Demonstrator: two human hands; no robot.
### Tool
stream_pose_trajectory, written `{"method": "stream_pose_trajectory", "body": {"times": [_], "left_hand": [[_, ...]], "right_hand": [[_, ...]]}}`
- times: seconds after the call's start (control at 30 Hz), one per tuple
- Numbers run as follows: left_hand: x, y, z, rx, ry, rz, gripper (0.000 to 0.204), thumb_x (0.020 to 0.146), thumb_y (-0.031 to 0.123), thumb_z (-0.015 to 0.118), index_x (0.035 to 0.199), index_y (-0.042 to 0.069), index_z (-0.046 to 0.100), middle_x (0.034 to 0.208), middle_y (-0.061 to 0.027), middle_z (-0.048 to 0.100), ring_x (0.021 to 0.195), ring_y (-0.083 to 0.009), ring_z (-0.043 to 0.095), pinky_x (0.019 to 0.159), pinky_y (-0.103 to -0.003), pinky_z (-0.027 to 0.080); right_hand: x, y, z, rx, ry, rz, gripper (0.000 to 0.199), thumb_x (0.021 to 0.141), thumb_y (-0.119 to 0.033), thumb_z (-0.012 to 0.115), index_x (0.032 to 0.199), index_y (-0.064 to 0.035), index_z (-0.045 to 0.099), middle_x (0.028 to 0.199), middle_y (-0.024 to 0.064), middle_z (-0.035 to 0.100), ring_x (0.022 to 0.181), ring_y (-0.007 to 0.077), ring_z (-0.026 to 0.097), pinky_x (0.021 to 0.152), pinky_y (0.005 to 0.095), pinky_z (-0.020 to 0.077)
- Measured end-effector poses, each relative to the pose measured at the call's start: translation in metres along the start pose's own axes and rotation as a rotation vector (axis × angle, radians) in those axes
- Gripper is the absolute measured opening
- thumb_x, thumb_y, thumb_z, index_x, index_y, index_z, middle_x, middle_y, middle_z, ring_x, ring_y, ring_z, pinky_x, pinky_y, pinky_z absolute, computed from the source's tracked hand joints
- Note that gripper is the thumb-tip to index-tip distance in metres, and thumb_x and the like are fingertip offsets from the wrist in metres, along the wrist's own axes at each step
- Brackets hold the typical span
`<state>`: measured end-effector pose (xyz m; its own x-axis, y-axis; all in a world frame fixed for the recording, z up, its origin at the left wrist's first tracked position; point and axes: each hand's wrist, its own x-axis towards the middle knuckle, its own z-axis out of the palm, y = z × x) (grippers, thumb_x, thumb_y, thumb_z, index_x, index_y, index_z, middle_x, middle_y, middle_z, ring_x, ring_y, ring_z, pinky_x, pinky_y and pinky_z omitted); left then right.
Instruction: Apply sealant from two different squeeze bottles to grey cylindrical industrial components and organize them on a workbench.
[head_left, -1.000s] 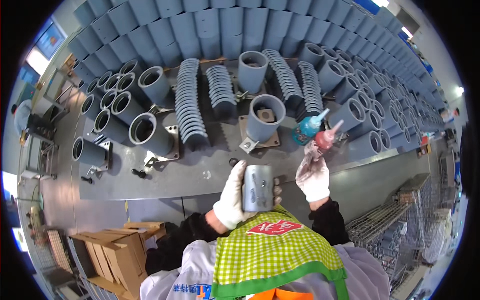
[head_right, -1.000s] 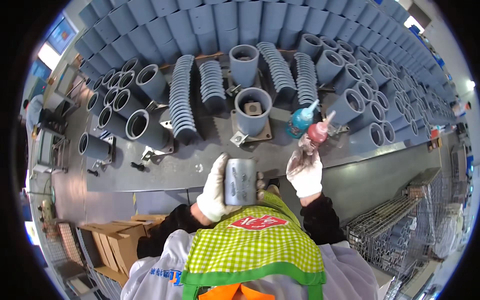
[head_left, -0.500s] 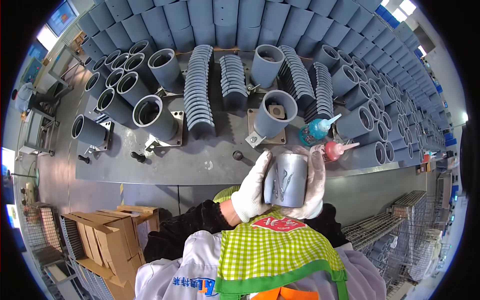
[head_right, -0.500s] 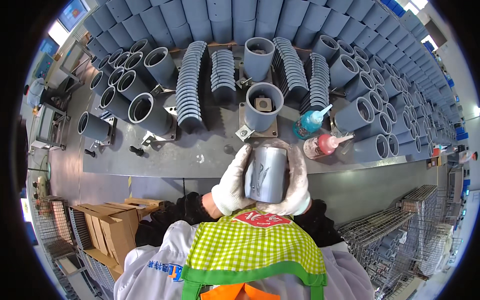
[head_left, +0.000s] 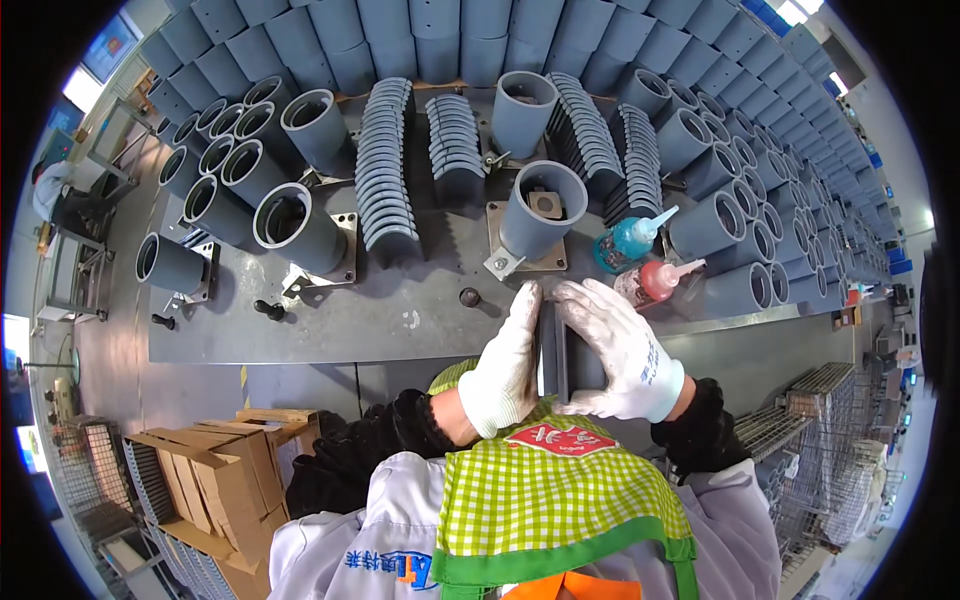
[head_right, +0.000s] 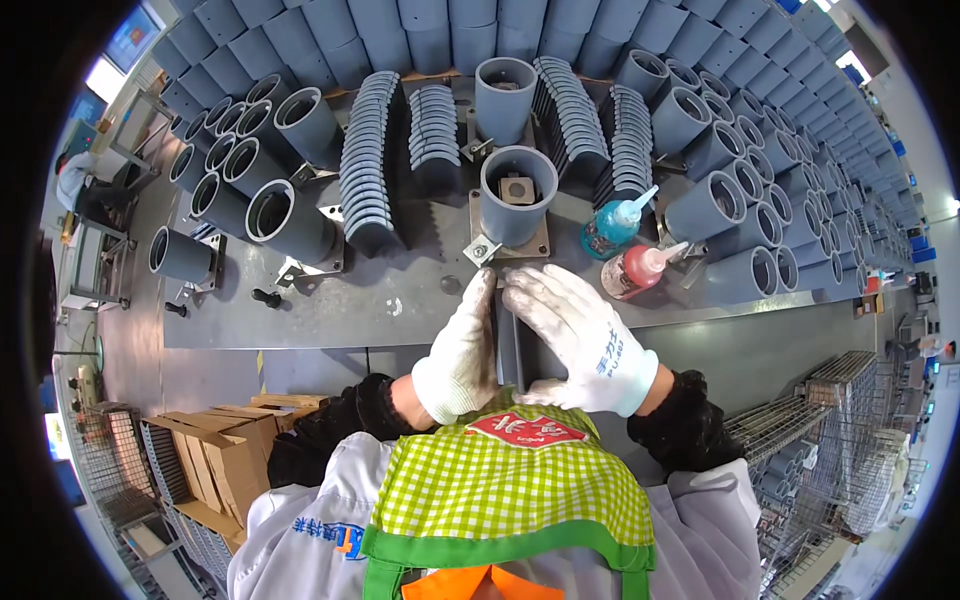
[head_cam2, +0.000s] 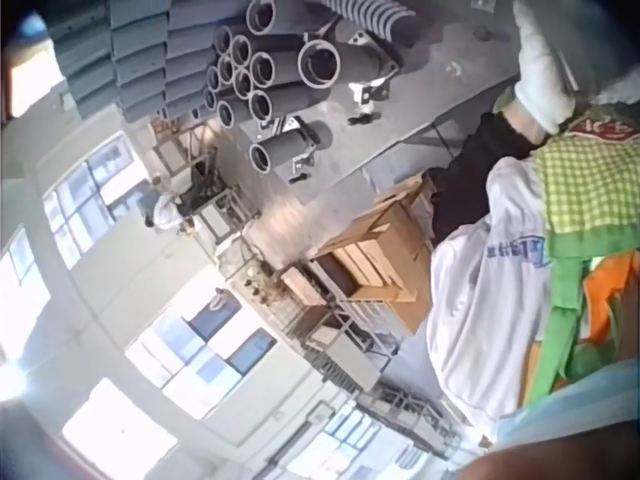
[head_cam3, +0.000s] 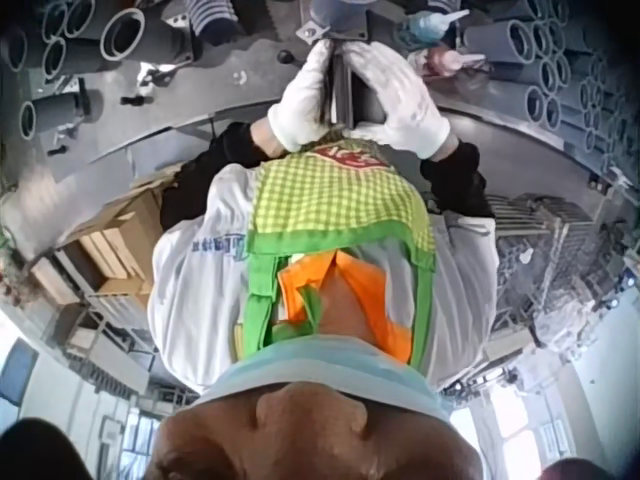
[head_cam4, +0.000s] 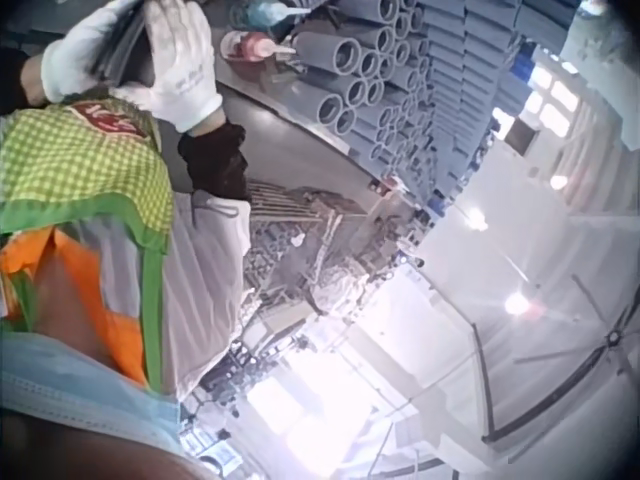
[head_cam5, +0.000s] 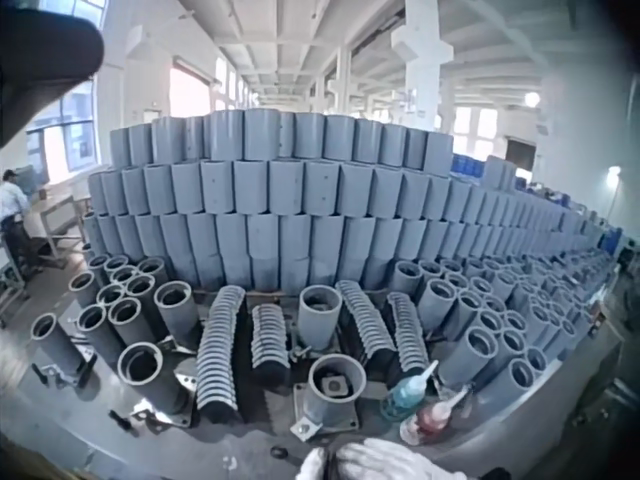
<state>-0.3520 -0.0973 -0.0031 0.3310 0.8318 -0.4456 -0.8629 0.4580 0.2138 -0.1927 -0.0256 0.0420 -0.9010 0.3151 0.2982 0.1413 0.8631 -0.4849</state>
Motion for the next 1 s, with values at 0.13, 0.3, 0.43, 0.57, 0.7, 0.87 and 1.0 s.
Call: {"method": "stream_pose_trajectory", "body": {"times": [0.13, 0.3, 0.43, 0.57, 0.7, 0.87, 1.0], "left_hand": [[0.003, 0.000, -0.003, -0.062, 0.040, -0.068, 0.048, 0.097, 0.053, 0.043, 0.125, 0.015, 0.053, 0.117, -0.0059, 0.061, 0.105, -0.0209, 0.061, 0.092, -0.041, 0.050], [0.004, 0.001, 0.001, -0.219, -0.066, -0.100, 0.043, 0.098, 0.049, 0.043, 0.120, 0.013, 0.056, 0.107, -0.0064, 0.065, 0.094, -0.0227, 0.064, 0.086, -0.042, 0.053], [0.009, -0.001, -0.002, -0.146, -0.061, -0.073, 0.052, 0.094, 0.057, 0.047, 0.122, 0.015, 0.056, 0.117, -0.0060, 0.063, 0.107, -0.0218, 0.061, 0.094, -0.044, 0.048], [0.007, 0.000, -0.007, -0.191, -0.165, -0.060, 0.055, 0.093, 0.060, 0.046, 0.126, 0.017, 0.054, 0.124, -0.0055, 0.060, 0.116, -0.0223, 0.056, 0.099, -0.044, 0.044], [0.003, 0.004, 0.000, -0.169, -0.053, -0.024, 0.056, 0.095, 0.058, 0.042, 0.129, 0.015, 0.051, 0.126, -0.0064, 0.058, 0.116, -0.0235, 0.056, 0.102, -0.044, 0.043], [0.001, 0.009, -0.014, -0.233, -0.203, -0.063, 0.052, 0.097, 0.056, 0.042, 0.127, 0.015, 0.052, 0.125, -0.0056, 0.059, 0.117, -0.0216, 0.055, 0.101, -0.041, 0.044], [0.007, 0.009, -0.015, -0.243, -0.126, -0.037, 0.052, 0.098, 0.053, 0.041, 0.127, 0.012, 0.053, 0.126, -0.0081, 0.059, 0.115, -0.0232, 0.057, 0.100, -0.042, 0.045]], "right_hand": [[-0.012, 0.017, 0.024, 0.187, 0.165, -0.094, 0.100, 0.065, -0.038, 0.085, 0.141, 0.0008, 0.033, 0.141, 0.0231, 0.042, 0.128, 0.0382, 0.045, 0.109, 0.0484, 0.0327], [-0.034, 0.005, 0.037, 0.815, 0.432, 0.233, 0.110, 0.058, -0.026, 0.091, 0.144, -0.0027, 0.027, 0.141, 0.0223, 0.042, 0.128, 0.0349, 0.046, 0.110, 0.0453, 0.0324], [0.029, -0.017, -0.026, -0.104, -0.302, 0.120, 0.097, 0.058, -0.027, 0.081, 0.140, -0.0005, 0.035, 0.128, 0.0231, 0.049, 0.118, 0.0395, 0.050, 0.103, 0.0480, 0.0362], [0.041, -0.023, -0.028, -0.187, -0.373, 0.092, 0.095, 0.061, -0.030, 0.080, 0.139, -0.0008, 0.036, 0.126, 0.0219, 0.050, 0.118, 0.0385, 0.049, 0.103, 0.0481, 0.0359], [0.005, 0.016, 0.000, 0.201, -0.009, 0.025, 0.096, 0.060, -0.034, 0.080, 0.139, -0.0007, 0.038, 0.130, 0.0213, 0.049, 0.122, 0.0370, 0.048, 0.104, 0.0470, 0.0361], [0.048, -0.024, -0.018, -0.220, -0.429, 0.074, 0.101, 0.059, -0.038, 0.082, 0.141, 0.0002, 0.035, 0.136, 0.0223, 0.044, 0.128, 0.0379, 0.043, 0.110, 0.0511, 0.0286], [0.016, 0.027, 0.012, 0.320, -0.085, -0.012, 0.103, 0.063, -0.030, 0.086, 0.143, 0.0012, 0.030, 0.138, 0.0229, 0.042, 0.127, 0.0338, 0.046, 0.109, 0.0478, 0.0312]]}}
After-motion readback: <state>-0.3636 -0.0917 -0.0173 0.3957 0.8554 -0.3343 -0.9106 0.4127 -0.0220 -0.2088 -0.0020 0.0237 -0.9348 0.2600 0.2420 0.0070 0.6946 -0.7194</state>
